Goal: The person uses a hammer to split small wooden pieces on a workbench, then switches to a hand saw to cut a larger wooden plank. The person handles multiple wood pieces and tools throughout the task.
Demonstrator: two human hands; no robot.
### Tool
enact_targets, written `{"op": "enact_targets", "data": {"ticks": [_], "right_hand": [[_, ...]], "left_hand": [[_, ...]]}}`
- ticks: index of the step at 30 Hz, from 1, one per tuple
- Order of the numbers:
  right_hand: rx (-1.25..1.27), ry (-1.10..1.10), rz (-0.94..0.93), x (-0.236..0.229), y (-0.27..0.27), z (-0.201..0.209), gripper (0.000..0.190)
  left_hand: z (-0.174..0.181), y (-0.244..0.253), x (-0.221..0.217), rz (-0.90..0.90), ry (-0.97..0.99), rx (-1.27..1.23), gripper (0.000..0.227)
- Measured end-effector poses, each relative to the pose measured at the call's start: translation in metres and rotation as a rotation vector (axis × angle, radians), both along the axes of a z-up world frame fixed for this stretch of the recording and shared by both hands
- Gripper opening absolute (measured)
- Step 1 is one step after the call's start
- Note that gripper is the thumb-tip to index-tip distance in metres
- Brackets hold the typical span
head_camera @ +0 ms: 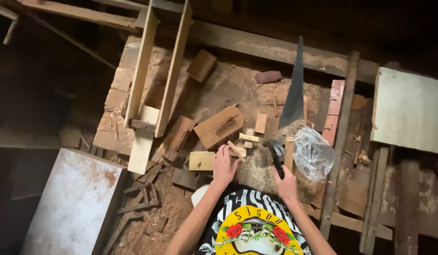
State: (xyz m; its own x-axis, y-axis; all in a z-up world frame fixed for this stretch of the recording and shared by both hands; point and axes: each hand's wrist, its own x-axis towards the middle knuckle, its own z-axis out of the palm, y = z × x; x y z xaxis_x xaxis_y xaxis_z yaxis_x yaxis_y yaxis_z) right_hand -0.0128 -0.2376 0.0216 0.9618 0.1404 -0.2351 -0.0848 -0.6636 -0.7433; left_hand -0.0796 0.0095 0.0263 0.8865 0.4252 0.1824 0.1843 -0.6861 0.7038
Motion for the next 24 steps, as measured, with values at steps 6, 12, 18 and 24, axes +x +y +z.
{"op": "enact_targets", "data": {"ticks": [6,12,18,24], "right_hand": [[0.024,-0.085,-0.009,0.007,0.003,0.001,0.039],[0.022,0.054,0.072,0.004,0.02,0.016,0.038],[0.018,0.005,0.189,0.001,0.046,0.022,0.033],[0.058,-0.034,0.165,0.005,0.051,0.024,0.03]], "left_hand": [[0.009,-0.028,-0.003,0.173,0.195,-0.268,0.054],[0.004,-0.023,-0.01,0.19,0.343,-0.483,0.044],[0.001,-0.006,-0.001,-0.068,-0.019,0.031,0.057],[0.01,-0.011,0.006,-0.239,0.164,-0.243,0.066]]}}
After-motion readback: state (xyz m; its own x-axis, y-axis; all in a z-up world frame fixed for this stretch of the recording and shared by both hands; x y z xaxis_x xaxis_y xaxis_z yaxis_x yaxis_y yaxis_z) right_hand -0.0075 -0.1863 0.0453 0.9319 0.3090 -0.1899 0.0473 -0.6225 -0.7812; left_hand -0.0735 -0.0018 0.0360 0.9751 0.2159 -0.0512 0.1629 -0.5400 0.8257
